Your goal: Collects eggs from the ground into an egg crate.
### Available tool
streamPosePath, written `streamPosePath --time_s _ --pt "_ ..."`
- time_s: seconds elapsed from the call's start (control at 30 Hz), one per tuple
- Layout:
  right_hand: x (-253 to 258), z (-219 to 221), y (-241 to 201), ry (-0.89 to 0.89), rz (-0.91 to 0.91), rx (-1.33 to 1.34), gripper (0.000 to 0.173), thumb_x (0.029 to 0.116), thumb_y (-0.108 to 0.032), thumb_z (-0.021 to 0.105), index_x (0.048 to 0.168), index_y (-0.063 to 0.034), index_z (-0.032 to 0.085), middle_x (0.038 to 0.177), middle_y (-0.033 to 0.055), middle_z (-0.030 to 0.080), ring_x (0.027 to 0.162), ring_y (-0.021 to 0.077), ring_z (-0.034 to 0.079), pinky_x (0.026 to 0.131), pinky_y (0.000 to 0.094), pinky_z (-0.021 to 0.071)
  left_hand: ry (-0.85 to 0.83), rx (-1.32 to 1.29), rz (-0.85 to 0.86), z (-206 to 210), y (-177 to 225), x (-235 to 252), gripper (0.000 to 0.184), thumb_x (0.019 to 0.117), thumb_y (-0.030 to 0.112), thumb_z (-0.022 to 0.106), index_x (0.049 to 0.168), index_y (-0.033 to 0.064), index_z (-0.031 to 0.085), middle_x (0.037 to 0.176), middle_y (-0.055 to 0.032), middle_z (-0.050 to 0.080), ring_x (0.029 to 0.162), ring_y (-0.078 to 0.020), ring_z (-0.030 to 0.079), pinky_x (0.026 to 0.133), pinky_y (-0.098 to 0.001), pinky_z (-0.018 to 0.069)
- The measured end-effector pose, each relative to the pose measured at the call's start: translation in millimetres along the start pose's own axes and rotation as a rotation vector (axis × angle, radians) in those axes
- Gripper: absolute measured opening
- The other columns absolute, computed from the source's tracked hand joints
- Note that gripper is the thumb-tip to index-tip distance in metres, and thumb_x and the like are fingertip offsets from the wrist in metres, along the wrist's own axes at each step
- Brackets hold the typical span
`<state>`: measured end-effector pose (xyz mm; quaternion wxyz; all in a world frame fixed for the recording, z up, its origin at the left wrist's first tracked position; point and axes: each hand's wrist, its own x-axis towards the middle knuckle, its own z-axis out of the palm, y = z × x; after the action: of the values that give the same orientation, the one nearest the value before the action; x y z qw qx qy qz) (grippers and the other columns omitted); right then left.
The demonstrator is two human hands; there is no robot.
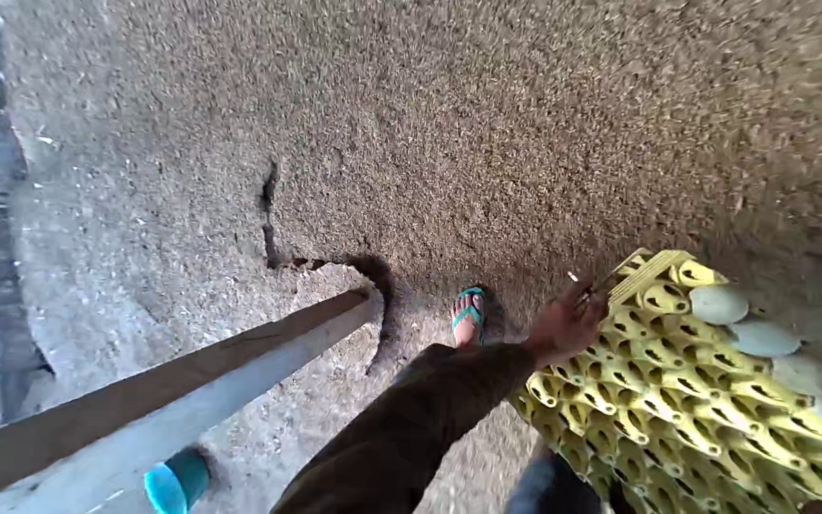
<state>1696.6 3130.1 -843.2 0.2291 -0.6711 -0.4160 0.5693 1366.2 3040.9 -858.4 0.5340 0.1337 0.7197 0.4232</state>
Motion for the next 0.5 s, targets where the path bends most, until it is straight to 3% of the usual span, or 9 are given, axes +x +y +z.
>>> streamPosePath --time_s 0.07,0.1,0.13,0.2,0.23,0.3,0.37,0.4,0.5 --pt "72 17 13 -0.015 0.010 0.002 0.051 0.1132 -0.026 0.015 0.154 0.0019 0.026 0.142 0.0066 0.051 0.127 0.0024 0.052 0.107 0.0239 0.0455 0.026 0.032 -0.001 11 2 55 0.049 0.1108 0.030 0.040 0.155 0.0086 0.042 0.126 -0.0244 0.066 0.109 -0.0367 0.067 0.096 -0.0568 0.0527" --pt "105 16 26 -0.057 0.031 0.010 0.054 0.1128 -0.033 0.012 0.156 -0.0033 0.025 0.144 0.0033 0.051 0.127 0.0019 0.052 0.106 0.0246 0.0461 0.034 0.040 -0.014 20 0 78 0.048 0.1112 0.029 0.040 0.155 0.0088 0.042 0.126 -0.0247 0.066 0.110 -0.0370 0.067 0.097 -0.0562 0.0520" --pt "137 21 35 -0.086 0.044 0.013 0.054 0.1120 -0.038 0.008 0.152 -0.0071 0.028 0.138 -0.0004 0.054 0.122 -0.0006 0.054 0.102 0.0231 0.0485 0.050 0.058 -0.021 29 -4 104 0.047 0.1113 0.029 0.041 0.154 0.0095 0.044 0.125 -0.0245 0.067 0.110 -0.0368 0.067 0.097 -0.0557 0.0522" --pt "199 29 47 -0.125 0.003 -0.083 0.053 0.1124 -0.032 0.015 0.155 -0.0032 0.024 0.143 0.0050 0.048 0.125 0.0015 0.051 0.105 0.0249 0.0461 0.094 0.077 -0.030 48 -16 153 0.045 0.1106 0.031 0.043 0.152 0.0140 0.046 0.125 -0.0234 0.067 0.110 -0.0371 0.068 0.095 -0.0564 0.0534" --pt "228 32 52 -0.113 -0.008 -0.122 0.054 0.1118 -0.032 0.021 0.156 -0.0029 0.026 0.145 0.0077 0.049 0.125 0.0044 0.051 0.105 0.0279 0.0470 0.114 0.068 -0.020 57 -20 174 0.045 0.1101 0.032 0.045 0.151 0.0147 0.048 0.126 -0.0236 0.066 0.110 -0.0382 0.067 0.094 -0.0573 0.0534" --pt "268 46 45 0.011 0.043 -0.136 0.055 0.1118 -0.044 0.020 0.152 -0.0101 0.038 0.139 0.0051 0.055 0.120 0.0058 0.057 0.098 0.0294 0.0524 0.100 0.047 0.030 79 -29 219 0.048 0.1099 0.036 0.045 0.154 0.0170 0.045 0.138 -0.0205 0.061 0.116 -0.0371 0.065 0.096 -0.0573 0.0529" --pt "307 61 35 0.067 0.091 -0.139 0.062 0.1124 -0.045 0.019 0.160 -0.0064 0.030 0.157 0.0172 0.043 0.140 0.0231 0.046 0.113 0.0452 0.0422 0.067 0.089 0.098 95 -43 273 0.051 0.1099 0.042 0.042 0.156 0.0196 0.041 0.143 -0.0187 0.058 0.123 -0.0358 0.061 0.100 -0.0572 0.0505" --pt "327 62 36 0.069 0.099 -0.174 0.062 0.1127 -0.044 0.018 0.161 -0.0048 0.027 0.160 0.0207 0.038 0.145 0.0280 0.042 0.117 0.0486 0.0385 0.079 0.123 0.135 104 -52 300 0.050 0.1101 0.043 0.041 0.154 0.0193 0.042 0.139 -0.0200 0.060 0.120 -0.0361 0.062 0.098 -0.0576 0.0510" --pt "381 63 36 0.045 0.145 -0.216 0.065 0.1128 -0.047 0.017 0.158 -0.0024 0.033 0.156 0.0263 0.042 0.142 0.0358 0.044 0.115 0.0552 0.0383 0.133 0.143 0.143 127 -55 357 0.049 0.1104 0.042 0.040 0.153 0.0187 0.044 0.137 -0.0208 0.060 0.120 -0.0350 0.061 0.099 -0.0572 0.0497"
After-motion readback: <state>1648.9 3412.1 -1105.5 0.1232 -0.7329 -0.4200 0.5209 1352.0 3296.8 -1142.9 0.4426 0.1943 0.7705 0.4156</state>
